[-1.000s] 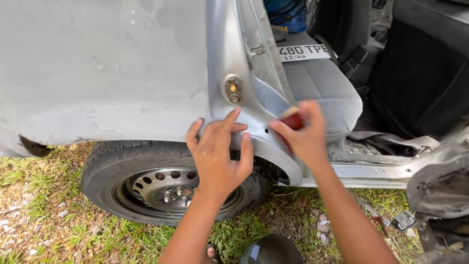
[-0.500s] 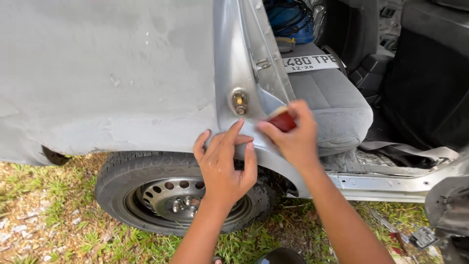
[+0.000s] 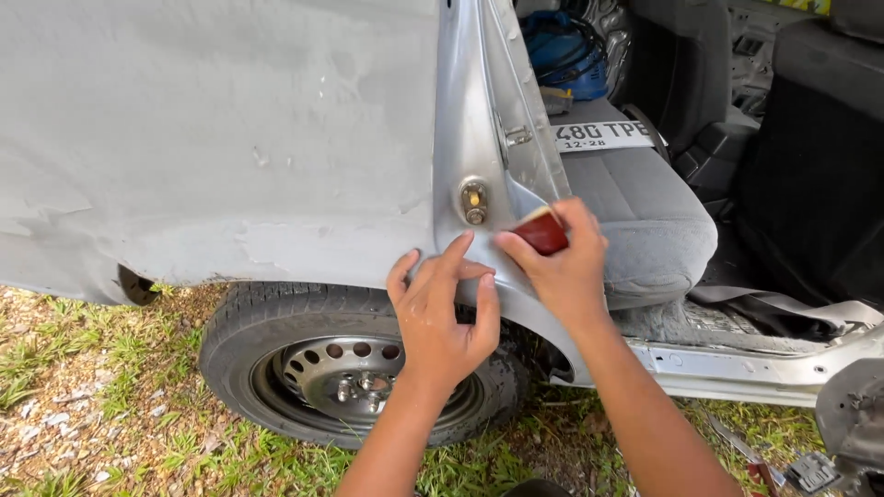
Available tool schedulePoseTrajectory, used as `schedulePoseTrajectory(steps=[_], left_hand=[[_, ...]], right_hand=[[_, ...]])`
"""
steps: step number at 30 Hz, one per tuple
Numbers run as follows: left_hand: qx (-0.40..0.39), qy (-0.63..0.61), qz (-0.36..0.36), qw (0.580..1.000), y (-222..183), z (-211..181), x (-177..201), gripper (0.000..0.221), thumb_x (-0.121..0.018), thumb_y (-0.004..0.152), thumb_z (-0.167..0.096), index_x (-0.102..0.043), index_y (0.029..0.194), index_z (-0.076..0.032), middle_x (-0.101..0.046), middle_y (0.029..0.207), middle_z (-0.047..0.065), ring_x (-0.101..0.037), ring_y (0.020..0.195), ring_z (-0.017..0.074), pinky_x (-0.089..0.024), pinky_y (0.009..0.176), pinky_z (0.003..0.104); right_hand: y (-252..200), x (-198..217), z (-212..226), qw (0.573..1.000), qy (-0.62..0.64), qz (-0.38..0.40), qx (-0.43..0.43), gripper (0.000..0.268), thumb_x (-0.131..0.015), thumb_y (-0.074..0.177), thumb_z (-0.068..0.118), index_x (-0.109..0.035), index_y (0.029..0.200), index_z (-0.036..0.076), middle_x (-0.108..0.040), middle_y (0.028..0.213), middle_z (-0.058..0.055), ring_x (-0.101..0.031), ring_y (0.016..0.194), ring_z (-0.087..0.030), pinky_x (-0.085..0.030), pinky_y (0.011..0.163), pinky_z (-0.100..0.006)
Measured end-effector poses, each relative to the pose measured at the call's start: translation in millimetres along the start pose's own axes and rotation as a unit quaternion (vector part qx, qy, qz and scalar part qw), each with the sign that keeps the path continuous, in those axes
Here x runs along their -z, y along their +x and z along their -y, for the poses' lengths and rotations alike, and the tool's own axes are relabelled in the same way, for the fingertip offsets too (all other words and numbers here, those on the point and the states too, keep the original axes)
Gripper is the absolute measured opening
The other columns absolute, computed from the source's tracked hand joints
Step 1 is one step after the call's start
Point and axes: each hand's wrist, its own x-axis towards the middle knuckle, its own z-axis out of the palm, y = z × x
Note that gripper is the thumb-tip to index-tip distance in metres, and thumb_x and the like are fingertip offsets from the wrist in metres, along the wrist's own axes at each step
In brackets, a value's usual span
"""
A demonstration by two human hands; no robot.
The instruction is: Sanding the inner door frame of a car with sandpaper and water to smooth the surface.
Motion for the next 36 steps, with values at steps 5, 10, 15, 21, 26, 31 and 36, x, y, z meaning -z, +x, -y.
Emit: schedulePoseTrajectory(steps=[5, 10, 15, 21, 26, 31, 36], left_hand=[[0.013, 0.002, 0.005, 1.0, 1, 0, 2, 0.041, -0.066, 0.091, -0.009, -0.064, 0.132, -0.004, -0.074, 0.082, -0.003, -0.069, 0.081, 0.018, -0.032, 0.109, 0.044], [0.013, -0.014, 0.015, 1.0, 5, 0, 11, 0.041, -0.065, 0.091, -0.009, -0.063, 0.132, -0.003, -0.074, 0.082, -0.001, -0.07, 0.081, 0.0197, -0.032, 0.11, 0.046], [0.013, -0.016, 0.019, 1.0, 3, 1, 9, 0.044, -0.064, 0.091, -0.007, -0.061, 0.135, -0.003, -0.074, 0.083, -0.002, -0.072, 0.083, 0.0196, -0.033, 0.11, 0.046], [0.013, -0.02, 0.024, 0.999, 5, 5, 12, 0.043, -0.065, 0.092, -0.008, -0.062, 0.134, -0.002, -0.075, 0.082, 0.0, -0.071, 0.08, 0.0197, -0.034, 0.108, 0.046], [0.013, -0.019, 0.022, 1.0, 3, 3, 11, 0.043, -0.066, 0.091, -0.009, -0.062, 0.133, -0.002, -0.074, 0.082, -0.001, -0.071, 0.081, 0.0194, -0.035, 0.107, 0.045], [0.001, 0.01, 0.015, 1.0, 2, 6, 0, 0.044, -0.068, 0.091, -0.013, -0.063, 0.134, -0.006, -0.074, 0.082, -0.004, -0.071, 0.08, 0.0173, -0.033, 0.109, 0.043], [-0.005, 0.03, -0.01, 0.999, 3, 7, -5, 0.041, -0.068, 0.089, -0.012, -0.066, 0.13, -0.006, -0.072, 0.079, -0.004, -0.068, 0.077, 0.016, -0.031, 0.106, 0.041]], right_hand=[[-13, 13, -9, 1.0, -0.006, 0.008, -0.002, 0.055, -0.1, 0.068, 0.043, -0.06, 0.091, 0.013, -0.063, 0.081, -0.009, -0.063, 0.082, -0.029, -0.046, 0.078, -0.038], [-22, 19, -40, 0.998, 0.003, -0.003, -0.067, 0.048, -0.098, 0.074, 0.034, -0.061, 0.094, 0.011, -0.062, 0.08, -0.01, -0.058, 0.078, -0.025, -0.045, 0.078, -0.036], [12, -8, 24, 0.996, -0.013, 0.007, 0.082, 0.057, -0.102, 0.067, 0.041, -0.059, 0.093, 0.014, -0.061, 0.083, -0.007, -0.062, 0.085, -0.029, -0.044, 0.08, -0.038], [-39, 32, -74, 0.999, -0.02, -0.007, -0.047, 0.044, -0.096, 0.074, 0.031, -0.064, 0.096, 0.011, -0.064, 0.083, -0.012, -0.061, 0.081, -0.027, -0.045, 0.078, -0.037], [-10, 7, -28, 1.0, -0.016, -0.013, 0.02, 0.05, -0.099, 0.07, 0.038, -0.064, 0.094, 0.011, -0.063, 0.082, -0.012, -0.063, 0.08, -0.029, -0.046, 0.075, -0.038], [10, -6, 8, 0.995, -0.018, 0.005, 0.094, 0.055, -0.098, 0.068, 0.048, -0.06, 0.092, 0.017, -0.063, 0.081, -0.002, -0.066, 0.083, -0.024, -0.043, 0.081, -0.034], [-29, 35, -68, 0.999, -0.012, 0.004, -0.029, 0.047, -0.099, 0.069, 0.034, -0.066, 0.096, 0.013, -0.066, 0.08, -0.011, -0.065, 0.076, -0.028, -0.047, 0.072, -0.04]])
